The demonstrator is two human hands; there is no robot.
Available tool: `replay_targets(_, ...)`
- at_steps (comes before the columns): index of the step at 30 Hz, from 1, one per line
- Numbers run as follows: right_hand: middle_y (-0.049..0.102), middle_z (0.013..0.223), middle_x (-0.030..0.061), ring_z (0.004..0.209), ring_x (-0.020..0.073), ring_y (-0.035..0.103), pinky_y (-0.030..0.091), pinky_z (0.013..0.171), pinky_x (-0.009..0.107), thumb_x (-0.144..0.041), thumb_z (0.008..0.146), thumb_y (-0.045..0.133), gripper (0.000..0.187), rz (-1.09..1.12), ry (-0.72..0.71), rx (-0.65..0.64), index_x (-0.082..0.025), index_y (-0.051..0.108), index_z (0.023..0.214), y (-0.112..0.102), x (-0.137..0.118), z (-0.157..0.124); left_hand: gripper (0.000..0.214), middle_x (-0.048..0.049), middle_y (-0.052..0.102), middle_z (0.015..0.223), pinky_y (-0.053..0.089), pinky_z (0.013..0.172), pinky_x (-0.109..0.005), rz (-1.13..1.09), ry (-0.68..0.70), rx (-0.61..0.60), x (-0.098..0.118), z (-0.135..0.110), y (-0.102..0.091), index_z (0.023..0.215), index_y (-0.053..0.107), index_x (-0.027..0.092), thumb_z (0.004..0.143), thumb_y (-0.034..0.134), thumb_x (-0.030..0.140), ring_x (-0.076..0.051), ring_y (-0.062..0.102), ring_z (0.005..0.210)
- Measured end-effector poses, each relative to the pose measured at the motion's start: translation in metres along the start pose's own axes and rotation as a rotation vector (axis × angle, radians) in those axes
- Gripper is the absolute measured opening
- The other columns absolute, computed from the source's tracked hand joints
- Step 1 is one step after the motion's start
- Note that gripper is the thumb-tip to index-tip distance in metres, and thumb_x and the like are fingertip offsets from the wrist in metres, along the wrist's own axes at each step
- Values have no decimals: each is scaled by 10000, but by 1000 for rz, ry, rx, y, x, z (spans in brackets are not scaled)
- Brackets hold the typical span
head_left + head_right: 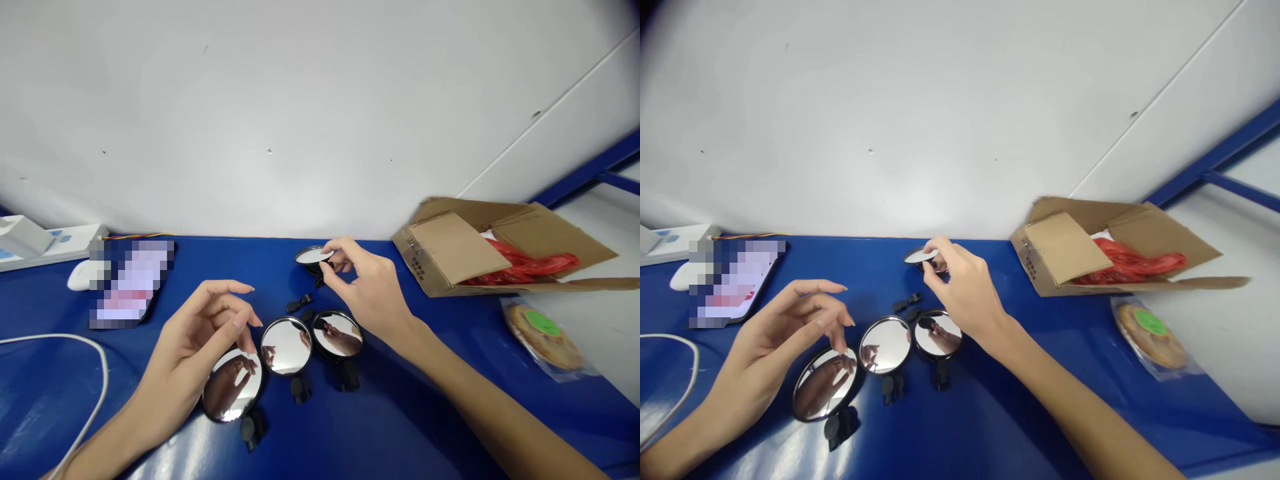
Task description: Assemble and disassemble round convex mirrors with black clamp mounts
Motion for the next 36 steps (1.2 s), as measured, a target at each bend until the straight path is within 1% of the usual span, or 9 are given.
replay_targets(5,803,992,-17,854,152,761,598,845,272,-203,1124,742,79,119,-276,46,-256,685,1114,-5,-42,-10,589,-172,869,1297,741,827,-398,-383,-127,-109,-4,3,4,1603,656,270,1138,717,626,-288,861,934)
replay_targets(7,810,1006,-17,862,150,762,600,847,270,-228,1152,734,57,167,-361,-48,-257,686,1154,-3,-57,-13,622,-215,899,1249,750,822,-413,-477,-240,-173,-6,4,5,1514,704,229,1106,727,698,-314,892,916)
replay_targets(10,823,1063,-4,932,167,783,616,863,289,-277,1180,709,37,252,-366,-209,-264,692,1210,1,-65,-9,422,-192,934,975,732,700,-308,-408,-351,-160,-4,5,4,1233,773,189,1053,882,556,-218,859,628)
replay_targets(15,852,1277,40,1063,199,819,636,878,326,-261,1147,741,185,311,-43,-318,-262,714,1330,0,-29,10,447,-166,922,877,734,620,-296,-364,-325,20,4,10,1,1155,798,165,913,1036,456,-185,803,576)
replay_targets(18,828,1108,38,889,192,764,597,796,342,-195,1133,717,109,165,-60,-458,-241,817,1138,4,-4,11,460,-155,911,877,736,628,-289,-357,-302,42,5,12,2,1131,812,153,878,1061,445,-194,810,626)
replay_targets(24,804,1186,58,1156,290,769,620,987,440,-226,1089,798,118,106,-127,-604,-286,873,1158,14,16,4,436,-137,889,831,750,630,-370,-375,-369,21,0,11,4,1103,789,182,891,1050,459,-245,828,649)
replay_targets(29,778,1157,72,1108,290,756,614,967,442,-236,1111,760,87,97,-115,-559,-253,839,1146,8,16,-1,477,-137,902,867,740,604,-330,-385,-374,42,-2,12,6,1103,810,184,882,1048,534,-250,851,650)
replay_targets(33,720,1231,90,995,235,705,610,938,426,-324,1235,541,388,178,-38,-337,-291,684,1593,-7,10,-8,509,-109,926,952,750,659,-288,-352,-346,150,-5,13,2,1074,817,213,773,1130,480,-268,900,802)
replay_targets(36,723,1220,65,1002,217,694,599,936,401,-366,1229,581,319,366,37,-189,-356,780,1478,-12,2,-16,483,-92,928,976,757,693,-301,-310,-307,136,-6,11,2,1155,843,246,822,1097,487,-281,909,859)
Point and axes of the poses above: each hand's wrist, its own z-axis towards the middle knuckle, its own y-axis out of the palm, x = y × z, the point moved 3 cm from there along z, towards the middle knuckle
